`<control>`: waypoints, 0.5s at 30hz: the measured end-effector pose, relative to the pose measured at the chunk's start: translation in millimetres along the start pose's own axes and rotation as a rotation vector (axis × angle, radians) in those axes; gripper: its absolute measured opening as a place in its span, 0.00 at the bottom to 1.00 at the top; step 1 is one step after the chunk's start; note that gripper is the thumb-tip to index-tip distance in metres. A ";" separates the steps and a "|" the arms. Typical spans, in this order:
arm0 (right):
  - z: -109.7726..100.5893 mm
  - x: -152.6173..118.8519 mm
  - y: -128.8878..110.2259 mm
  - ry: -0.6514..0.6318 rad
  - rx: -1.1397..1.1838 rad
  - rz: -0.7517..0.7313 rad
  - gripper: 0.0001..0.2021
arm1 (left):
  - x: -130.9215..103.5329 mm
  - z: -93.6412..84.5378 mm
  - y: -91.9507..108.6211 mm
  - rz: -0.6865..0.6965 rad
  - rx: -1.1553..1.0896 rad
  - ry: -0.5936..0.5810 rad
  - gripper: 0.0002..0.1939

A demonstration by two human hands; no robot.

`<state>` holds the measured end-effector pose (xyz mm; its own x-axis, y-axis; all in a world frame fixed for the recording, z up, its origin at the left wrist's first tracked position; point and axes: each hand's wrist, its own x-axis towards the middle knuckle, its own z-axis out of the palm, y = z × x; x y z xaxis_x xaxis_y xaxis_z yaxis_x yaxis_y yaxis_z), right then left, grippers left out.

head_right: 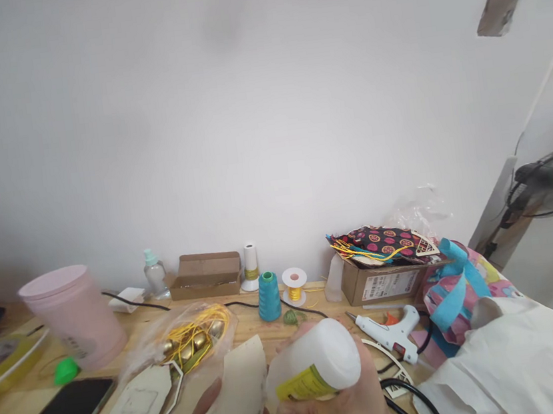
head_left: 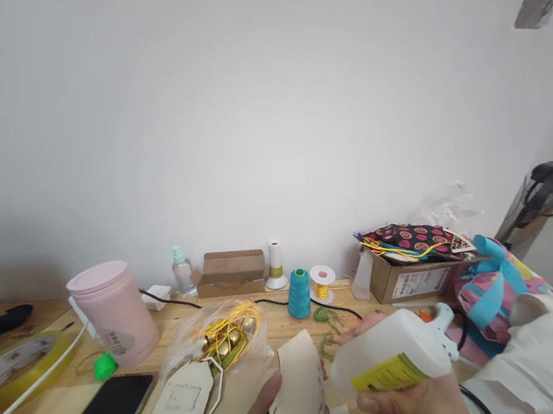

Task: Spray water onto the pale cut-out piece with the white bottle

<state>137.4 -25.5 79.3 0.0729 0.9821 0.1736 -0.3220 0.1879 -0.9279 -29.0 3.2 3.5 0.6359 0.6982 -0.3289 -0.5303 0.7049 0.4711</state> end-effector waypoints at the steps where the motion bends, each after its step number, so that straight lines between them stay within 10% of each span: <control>1: 0.0 0.2 -0.4 0.002 -0.002 -0.014 0.23 | -0.5 1.4 0.6 -0.004 0.001 0.005 0.23; 15: -3.5 -3.0 8.0 -0.019 -0.253 -0.076 0.25 | -4.7 -8.3 4.7 -0.011 0.002 -0.170 0.17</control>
<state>137.9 -26.9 70.2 0.0696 0.9657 0.2503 -0.0699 0.2550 -0.9644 -39.1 4.3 0.4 0.7278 0.6587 -0.1908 -0.5215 0.7123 0.4698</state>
